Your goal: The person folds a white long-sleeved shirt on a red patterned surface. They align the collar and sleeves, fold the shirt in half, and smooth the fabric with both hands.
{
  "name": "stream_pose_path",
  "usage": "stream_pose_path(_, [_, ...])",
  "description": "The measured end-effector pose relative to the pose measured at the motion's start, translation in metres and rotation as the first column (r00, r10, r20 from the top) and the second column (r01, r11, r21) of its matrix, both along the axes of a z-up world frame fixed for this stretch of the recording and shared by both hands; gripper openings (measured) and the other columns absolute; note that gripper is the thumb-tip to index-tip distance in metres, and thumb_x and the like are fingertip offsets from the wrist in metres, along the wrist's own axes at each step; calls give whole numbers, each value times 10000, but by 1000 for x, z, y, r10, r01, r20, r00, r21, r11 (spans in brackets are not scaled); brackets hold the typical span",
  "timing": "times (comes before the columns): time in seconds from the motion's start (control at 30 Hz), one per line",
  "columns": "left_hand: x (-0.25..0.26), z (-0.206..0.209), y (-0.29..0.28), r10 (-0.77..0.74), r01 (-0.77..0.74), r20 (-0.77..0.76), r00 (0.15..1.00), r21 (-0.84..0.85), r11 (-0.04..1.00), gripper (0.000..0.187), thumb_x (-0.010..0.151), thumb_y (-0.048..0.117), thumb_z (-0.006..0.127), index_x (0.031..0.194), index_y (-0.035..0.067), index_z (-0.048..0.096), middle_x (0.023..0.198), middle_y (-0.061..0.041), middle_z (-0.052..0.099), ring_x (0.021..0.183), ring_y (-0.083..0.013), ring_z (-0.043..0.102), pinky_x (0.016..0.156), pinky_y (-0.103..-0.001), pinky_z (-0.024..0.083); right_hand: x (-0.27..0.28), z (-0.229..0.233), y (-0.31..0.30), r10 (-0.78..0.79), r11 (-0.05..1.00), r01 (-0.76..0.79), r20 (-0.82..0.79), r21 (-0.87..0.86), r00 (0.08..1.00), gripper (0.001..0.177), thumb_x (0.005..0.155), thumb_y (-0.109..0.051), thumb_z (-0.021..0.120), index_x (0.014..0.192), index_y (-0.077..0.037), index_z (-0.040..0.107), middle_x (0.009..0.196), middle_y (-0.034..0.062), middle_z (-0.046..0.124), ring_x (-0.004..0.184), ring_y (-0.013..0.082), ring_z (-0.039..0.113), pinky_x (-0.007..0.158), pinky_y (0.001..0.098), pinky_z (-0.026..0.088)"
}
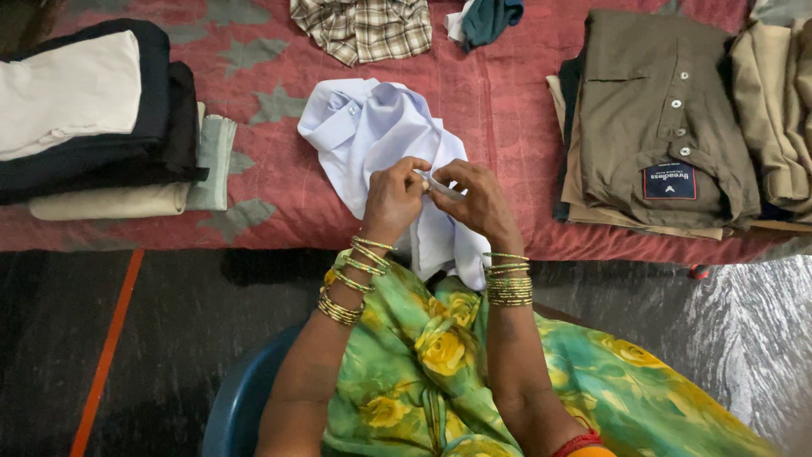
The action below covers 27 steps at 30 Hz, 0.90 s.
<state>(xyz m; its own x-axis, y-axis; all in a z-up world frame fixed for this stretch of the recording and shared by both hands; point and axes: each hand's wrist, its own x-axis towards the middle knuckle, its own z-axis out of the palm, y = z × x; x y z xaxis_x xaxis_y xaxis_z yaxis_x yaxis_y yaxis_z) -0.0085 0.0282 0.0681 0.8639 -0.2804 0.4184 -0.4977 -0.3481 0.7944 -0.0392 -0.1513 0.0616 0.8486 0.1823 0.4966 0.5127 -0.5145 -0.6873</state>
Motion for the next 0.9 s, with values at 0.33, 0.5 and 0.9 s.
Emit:
stream_pose_path(0.33, [16, 43, 4, -488, 378, 201, 850, 412, 829, 619, 824, -49, 671, 1417, 84, 553, 1241, -136, 680, 1178, -316, 608, 1057, -436, 460, -2, -9, -18, 40, 993, -37, -21, 113, 999, 296, 817, -111, 807, 1057, 20, 695, 992, 86, 722, 930, 139, 707, 836, 320, 584])
stream_pose_path(0.5, [34, 37, 8, -499, 474, 73, 864, 220, 853, 337, 826, 99, 782, 1150, 38, 711, 1048, -125, 754, 976, -254, 720, 873, -368, 565, -10, 3, -28, -27, 989, 55, -190, 140, 981, 274, 828, -128, 813, 1039, 18, 715, 867, 52, 715, 817, 87, 633, 754, 291, 550])
stream_pose_path(0.9, [31, 13, 14, -430, 415, -231, 873, -110, 903, 213, 870, 184, 813, 949, -5, 754, 826, -2, 742, 759, -34, 657, 700, -227, 568, -5, -8, -31, -29, 979, 75, -233, 189, 972, 213, 881, -142, 820, 1042, -19, 756, 902, 15, 733, 797, 69, 622, 700, 244, 503])
